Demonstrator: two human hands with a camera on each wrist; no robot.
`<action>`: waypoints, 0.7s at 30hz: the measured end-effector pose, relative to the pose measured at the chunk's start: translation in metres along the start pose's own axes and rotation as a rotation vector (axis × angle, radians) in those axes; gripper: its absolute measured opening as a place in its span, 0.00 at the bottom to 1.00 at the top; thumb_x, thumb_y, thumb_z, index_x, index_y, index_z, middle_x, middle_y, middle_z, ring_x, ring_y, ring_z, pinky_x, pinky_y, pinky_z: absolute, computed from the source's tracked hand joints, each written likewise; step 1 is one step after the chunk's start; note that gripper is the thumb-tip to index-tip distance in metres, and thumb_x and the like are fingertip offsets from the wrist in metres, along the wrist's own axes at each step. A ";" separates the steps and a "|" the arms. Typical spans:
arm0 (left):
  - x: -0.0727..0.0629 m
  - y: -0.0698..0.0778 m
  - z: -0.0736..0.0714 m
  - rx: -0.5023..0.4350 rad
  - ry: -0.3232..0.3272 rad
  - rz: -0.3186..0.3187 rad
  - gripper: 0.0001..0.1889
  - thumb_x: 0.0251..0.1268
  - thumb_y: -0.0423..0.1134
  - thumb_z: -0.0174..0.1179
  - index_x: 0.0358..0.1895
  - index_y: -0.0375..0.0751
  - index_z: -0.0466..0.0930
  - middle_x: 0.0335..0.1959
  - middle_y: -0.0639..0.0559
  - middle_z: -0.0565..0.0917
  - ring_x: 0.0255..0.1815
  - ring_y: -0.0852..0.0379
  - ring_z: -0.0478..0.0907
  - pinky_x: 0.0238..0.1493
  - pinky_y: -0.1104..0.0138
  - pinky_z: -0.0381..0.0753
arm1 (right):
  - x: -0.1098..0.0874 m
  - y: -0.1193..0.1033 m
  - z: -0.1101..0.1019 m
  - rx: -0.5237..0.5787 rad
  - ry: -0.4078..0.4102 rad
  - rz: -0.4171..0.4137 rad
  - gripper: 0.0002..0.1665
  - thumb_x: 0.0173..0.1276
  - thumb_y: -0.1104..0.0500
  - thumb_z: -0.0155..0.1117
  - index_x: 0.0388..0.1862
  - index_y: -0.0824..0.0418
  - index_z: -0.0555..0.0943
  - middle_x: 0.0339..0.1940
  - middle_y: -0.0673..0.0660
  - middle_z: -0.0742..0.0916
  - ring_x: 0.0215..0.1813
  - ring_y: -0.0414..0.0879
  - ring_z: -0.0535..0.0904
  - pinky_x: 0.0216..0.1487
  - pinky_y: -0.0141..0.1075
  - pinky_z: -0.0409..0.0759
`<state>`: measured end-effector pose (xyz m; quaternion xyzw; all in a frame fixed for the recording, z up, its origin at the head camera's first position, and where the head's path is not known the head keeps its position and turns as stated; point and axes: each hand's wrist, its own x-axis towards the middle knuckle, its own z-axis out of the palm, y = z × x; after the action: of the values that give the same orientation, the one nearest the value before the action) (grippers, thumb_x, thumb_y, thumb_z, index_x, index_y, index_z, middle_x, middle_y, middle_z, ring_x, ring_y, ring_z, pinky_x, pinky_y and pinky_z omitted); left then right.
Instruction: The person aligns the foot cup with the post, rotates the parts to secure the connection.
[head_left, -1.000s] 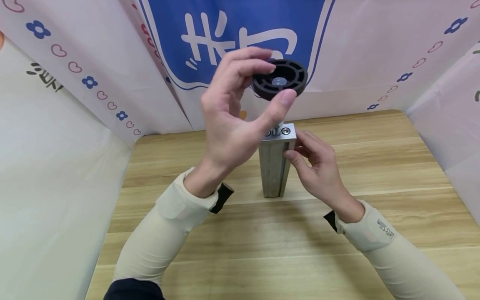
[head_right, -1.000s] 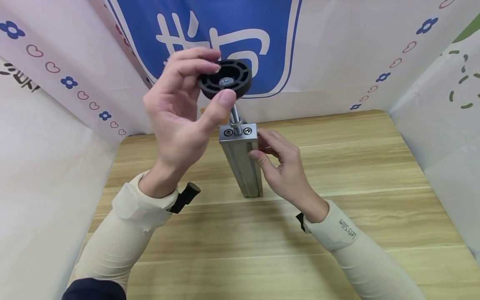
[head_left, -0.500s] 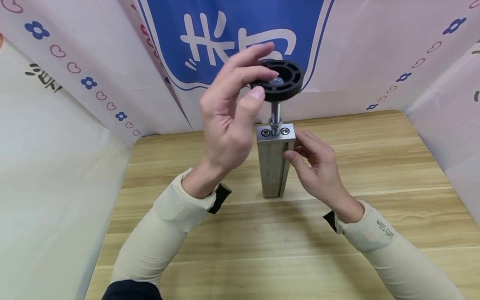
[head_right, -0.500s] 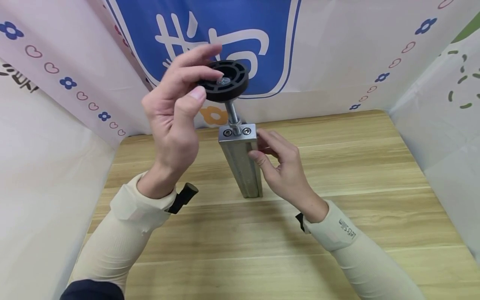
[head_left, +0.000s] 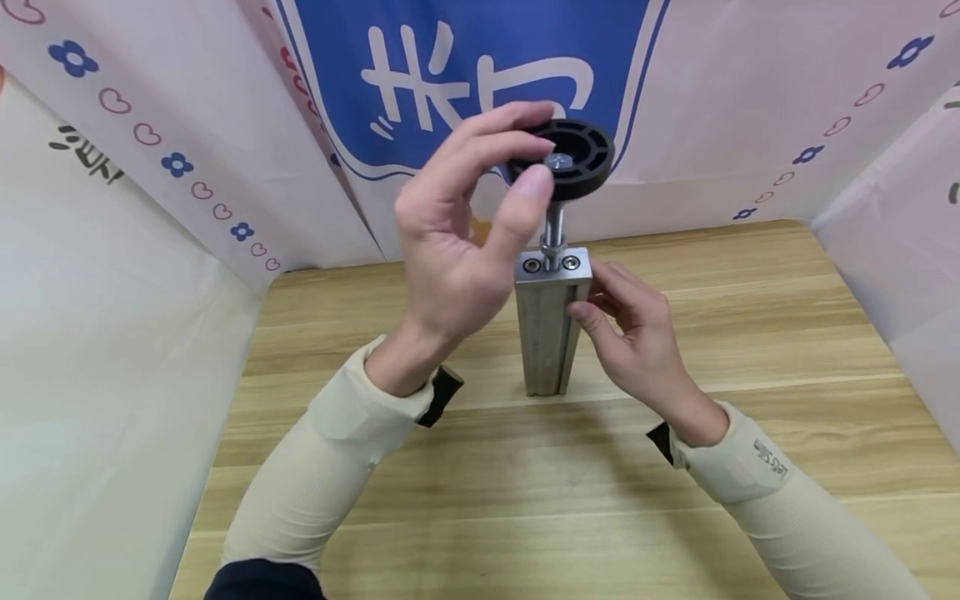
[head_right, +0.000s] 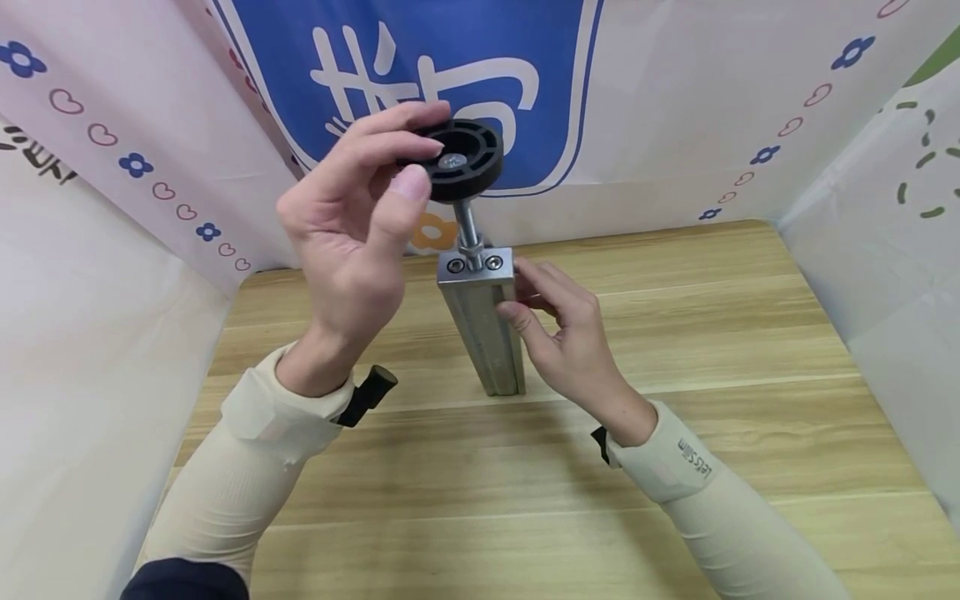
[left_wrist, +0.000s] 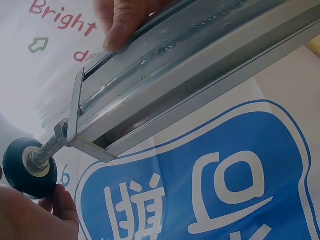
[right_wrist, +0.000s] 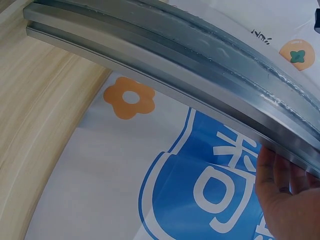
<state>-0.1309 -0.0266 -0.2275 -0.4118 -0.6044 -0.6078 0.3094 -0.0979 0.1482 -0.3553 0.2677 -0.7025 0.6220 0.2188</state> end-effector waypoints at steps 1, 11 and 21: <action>0.000 0.000 0.001 -0.004 -0.001 -0.001 0.13 0.65 0.29 0.58 0.44 0.18 0.82 0.55 0.21 0.83 0.60 0.39 0.83 0.61 0.52 0.87 | 0.000 0.000 0.000 0.002 0.000 0.001 0.28 0.75 0.60 0.66 0.68 0.73 0.78 0.52 0.45 0.87 0.47 0.38 0.85 0.50 0.27 0.88; 0.000 0.002 0.003 -0.006 -0.012 -0.048 0.16 0.55 0.22 0.73 0.44 0.18 0.79 0.57 0.22 0.83 0.62 0.43 0.84 0.62 0.52 0.87 | -0.001 0.001 0.000 -0.009 -0.004 0.003 0.26 0.73 0.69 0.66 0.69 0.73 0.78 0.51 0.45 0.87 0.47 0.38 0.85 0.52 0.28 0.88; -0.003 0.002 0.004 -0.048 0.002 -0.081 0.17 0.58 0.23 0.70 0.48 0.15 0.79 0.59 0.22 0.76 0.61 0.43 0.82 0.67 0.53 0.86 | -0.001 0.000 0.000 -0.001 -0.007 -0.001 0.27 0.75 0.62 0.66 0.68 0.73 0.78 0.52 0.44 0.87 0.48 0.38 0.85 0.52 0.28 0.89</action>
<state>-0.1269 -0.0230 -0.2293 -0.3935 -0.6056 -0.6345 0.2754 -0.0971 0.1486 -0.3556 0.2699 -0.7033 0.6209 0.2167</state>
